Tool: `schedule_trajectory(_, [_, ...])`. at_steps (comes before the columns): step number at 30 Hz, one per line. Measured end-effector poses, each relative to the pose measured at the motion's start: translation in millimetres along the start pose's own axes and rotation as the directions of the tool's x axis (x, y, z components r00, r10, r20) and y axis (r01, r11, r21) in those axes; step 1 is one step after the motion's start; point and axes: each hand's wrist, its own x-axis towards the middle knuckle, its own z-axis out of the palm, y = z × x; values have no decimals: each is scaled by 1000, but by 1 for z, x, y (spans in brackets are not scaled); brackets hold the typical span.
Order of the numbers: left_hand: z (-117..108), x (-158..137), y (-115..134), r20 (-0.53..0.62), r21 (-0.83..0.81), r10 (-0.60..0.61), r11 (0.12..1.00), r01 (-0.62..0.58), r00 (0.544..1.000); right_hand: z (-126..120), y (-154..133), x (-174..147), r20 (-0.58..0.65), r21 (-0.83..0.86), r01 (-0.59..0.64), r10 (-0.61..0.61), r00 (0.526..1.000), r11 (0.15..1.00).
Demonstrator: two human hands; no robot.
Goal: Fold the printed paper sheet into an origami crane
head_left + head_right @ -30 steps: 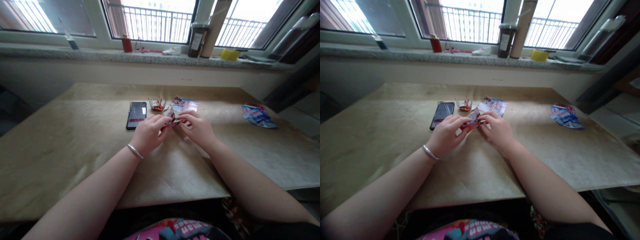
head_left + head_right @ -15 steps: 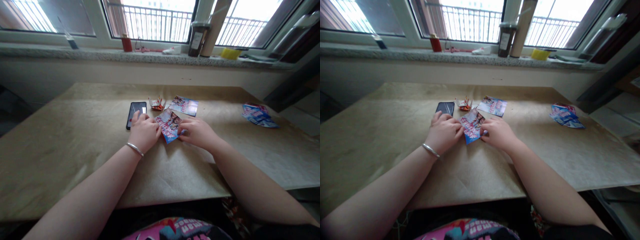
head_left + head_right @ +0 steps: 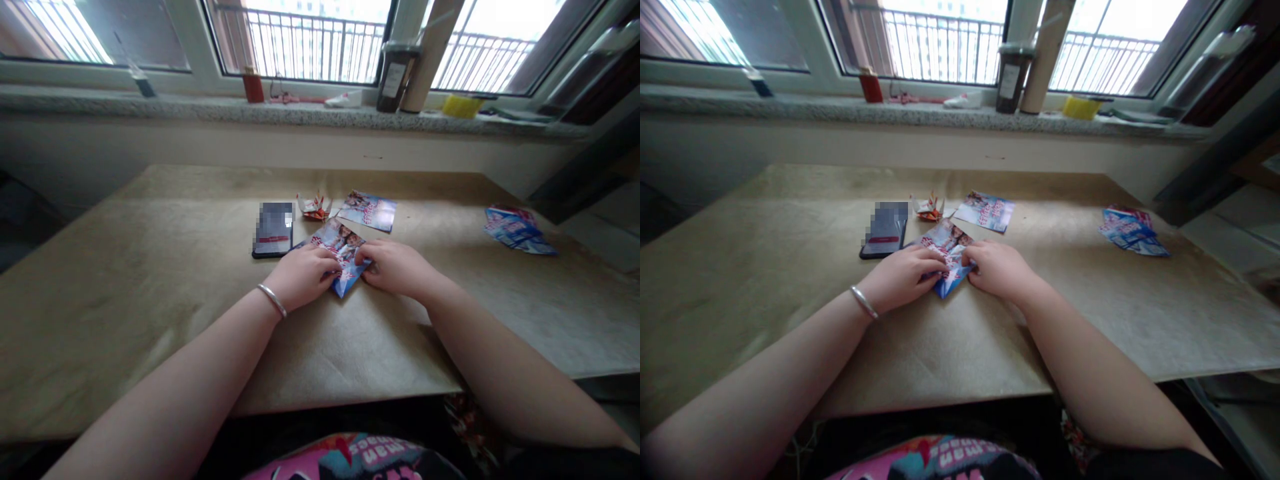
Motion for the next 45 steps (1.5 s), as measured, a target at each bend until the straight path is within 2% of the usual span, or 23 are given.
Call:
schedule_trajectory(8, [1, 2, -1, 15, -89, 67, 994, -65, 998, 4, 6, 3, -57, 57, 24, -21, 998, 998])
schedule_trajectory(23, [5, 1, 0, 1, -128, 52, 991, -51, 999, 19, 20, 10, -188, 177, 113, -79, 979, 978])
schedule_trajectory(31, [4, 0, 2, 51, -63, 62, 996, -59, 997, 26, 26, 13, -265, 284, -45, 124, 956, 958])
schedule_trajectory(37, [1, -1, 4, 110, -45, 49, 998, -44, 993, 25, 26, 16, -229, 357, -79, 170, 958, 931])
schedule_trajectory(42, [2, -2, 2, 99, -12, 81, 997, -80, 992, 27, 26, 18, -238, 404, -115, 226, 945, 907])
schedule_trajectory(45, [3, -2, 2, 87, 3, 97, 995, -98, 991, 26, 25, 18, -260, 445, -80, 214, 942, 892])
